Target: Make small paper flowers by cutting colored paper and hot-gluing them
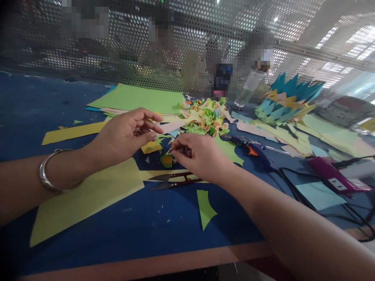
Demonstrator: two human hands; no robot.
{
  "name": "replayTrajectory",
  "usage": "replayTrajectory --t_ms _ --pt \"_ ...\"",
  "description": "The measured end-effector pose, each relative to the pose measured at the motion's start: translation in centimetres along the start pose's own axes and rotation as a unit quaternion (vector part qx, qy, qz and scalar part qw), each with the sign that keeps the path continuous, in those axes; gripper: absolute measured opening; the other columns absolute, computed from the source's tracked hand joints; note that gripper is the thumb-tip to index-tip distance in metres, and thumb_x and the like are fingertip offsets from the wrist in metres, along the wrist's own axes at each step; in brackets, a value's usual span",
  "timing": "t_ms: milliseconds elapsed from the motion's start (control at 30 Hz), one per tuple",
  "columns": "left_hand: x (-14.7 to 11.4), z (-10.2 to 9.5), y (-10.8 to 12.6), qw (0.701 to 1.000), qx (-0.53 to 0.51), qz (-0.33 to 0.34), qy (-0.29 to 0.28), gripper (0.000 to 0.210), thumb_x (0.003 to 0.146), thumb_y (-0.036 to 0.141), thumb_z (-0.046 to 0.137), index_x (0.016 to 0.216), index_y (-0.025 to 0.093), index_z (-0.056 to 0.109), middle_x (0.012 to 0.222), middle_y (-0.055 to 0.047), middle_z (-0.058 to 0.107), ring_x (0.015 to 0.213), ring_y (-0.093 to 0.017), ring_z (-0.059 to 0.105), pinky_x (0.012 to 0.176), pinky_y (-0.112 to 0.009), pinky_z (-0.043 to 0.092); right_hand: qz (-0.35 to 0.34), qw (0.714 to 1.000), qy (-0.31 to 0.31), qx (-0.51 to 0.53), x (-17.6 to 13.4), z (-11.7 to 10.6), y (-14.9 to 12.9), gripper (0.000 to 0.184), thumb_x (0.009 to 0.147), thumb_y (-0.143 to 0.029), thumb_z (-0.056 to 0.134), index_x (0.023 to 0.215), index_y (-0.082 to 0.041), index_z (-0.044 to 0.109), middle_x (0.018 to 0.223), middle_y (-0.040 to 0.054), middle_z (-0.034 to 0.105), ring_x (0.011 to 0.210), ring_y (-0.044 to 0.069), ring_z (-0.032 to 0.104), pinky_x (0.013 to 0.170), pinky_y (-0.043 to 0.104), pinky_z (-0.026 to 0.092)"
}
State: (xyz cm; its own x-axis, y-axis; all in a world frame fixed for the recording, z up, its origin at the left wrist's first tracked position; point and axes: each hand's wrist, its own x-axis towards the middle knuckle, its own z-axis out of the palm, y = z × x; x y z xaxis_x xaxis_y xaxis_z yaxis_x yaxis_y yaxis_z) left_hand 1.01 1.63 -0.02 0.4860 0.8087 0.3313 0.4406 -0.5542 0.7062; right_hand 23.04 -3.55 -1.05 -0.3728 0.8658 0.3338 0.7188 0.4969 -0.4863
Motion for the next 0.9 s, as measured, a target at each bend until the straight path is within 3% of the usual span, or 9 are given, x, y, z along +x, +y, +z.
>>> replayTrajectory --t_ms 133,300,433,600,767,900 --pt "0.1 0.4 -0.2 1.000 0.000 0.018 0.014 0.024 0.088 0.027 0.062 0.111 0.018 0.064 0.099 -0.007 0.074 0.088 -0.018 0.069 0.077 -0.029 0.052 0.003 1.000 -0.019 -0.010 0.0 0.0 -0.1 0.009 0.086 -0.021 0.065 0.086 -0.016 0.071 0.072 -0.0002 0.064 0.056 0.009 0.052 0.054 0.023 0.038" --pt "0.0 0.5 0.1 1.000 0.027 0.009 -0.004 0.014 0.088 0.026 0.061 0.097 0.018 0.068 0.087 -0.004 0.074 0.073 -0.016 0.068 0.065 -0.027 0.051 -0.005 0.999 -0.026 -0.021 -0.1 -0.1 -0.4 0.011 0.089 -0.021 0.062 0.085 -0.015 0.071 0.072 -0.0006 0.063 0.058 0.008 0.051 0.057 0.023 0.037" --pt "-0.1 0.3 0.4 1.000 0.028 -0.002 -0.009 0.014 0.087 0.025 0.059 0.095 0.019 0.068 0.082 -0.002 0.073 0.065 -0.013 0.066 0.061 -0.026 0.050 -0.012 1.000 -0.026 -0.010 -0.2 -0.2 -0.7 0.017 0.092 -0.027 0.061 0.084 -0.016 0.071 0.070 -0.0013 0.062 0.057 0.008 0.048 0.058 0.023 0.037" --pt "-0.2 0.2 0.6 1.000 0.023 -0.006 -0.015 0.013 0.088 0.026 0.059 0.095 0.019 0.068 0.077 -0.002 0.072 0.062 -0.013 0.066 0.060 -0.026 0.049 -0.016 0.999 -0.041 -0.015 -0.3 -0.1 -0.8 0.009 0.087 -0.021 0.065 0.082 -0.016 0.070 0.070 -0.0018 0.062 0.058 0.008 0.052 0.057 0.023 0.038" --pt "-0.5 0.3 1.1 0.998 -0.023 -0.040 -0.035 0.018 0.088 0.034 0.063 0.096 0.019 0.067 0.080 -0.003 0.072 0.064 -0.015 0.067 0.058 -0.026 0.049 -0.026 0.997 0.067 0.015 -0.4 -0.1 -1.1 0.013 0.090 -0.019 0.063 0.079 -0.016 0.069 0.069 -0.0012 0.060 0.058 0.008 0.051 0.055 0.022 0.040" --pt "-1.0 0.9 1.6 0.968 -0.207 -0.127 -0.065 0.028 0.086 0.040 0.070 0.103 0.019 0.063 0.092 -0.006 0.073 0.079 -0.018 0.071 0.065 -0.027 0.054 -0.040 0.986 0.162 0.012 -0.7 -0.2 -1.2 0.009 0.089 -0.020 0.066 0.080 -0.018 0.067 0.072 -0.0006 0.061 0.061 0.010 0.052 0.056 0.024 0.041"
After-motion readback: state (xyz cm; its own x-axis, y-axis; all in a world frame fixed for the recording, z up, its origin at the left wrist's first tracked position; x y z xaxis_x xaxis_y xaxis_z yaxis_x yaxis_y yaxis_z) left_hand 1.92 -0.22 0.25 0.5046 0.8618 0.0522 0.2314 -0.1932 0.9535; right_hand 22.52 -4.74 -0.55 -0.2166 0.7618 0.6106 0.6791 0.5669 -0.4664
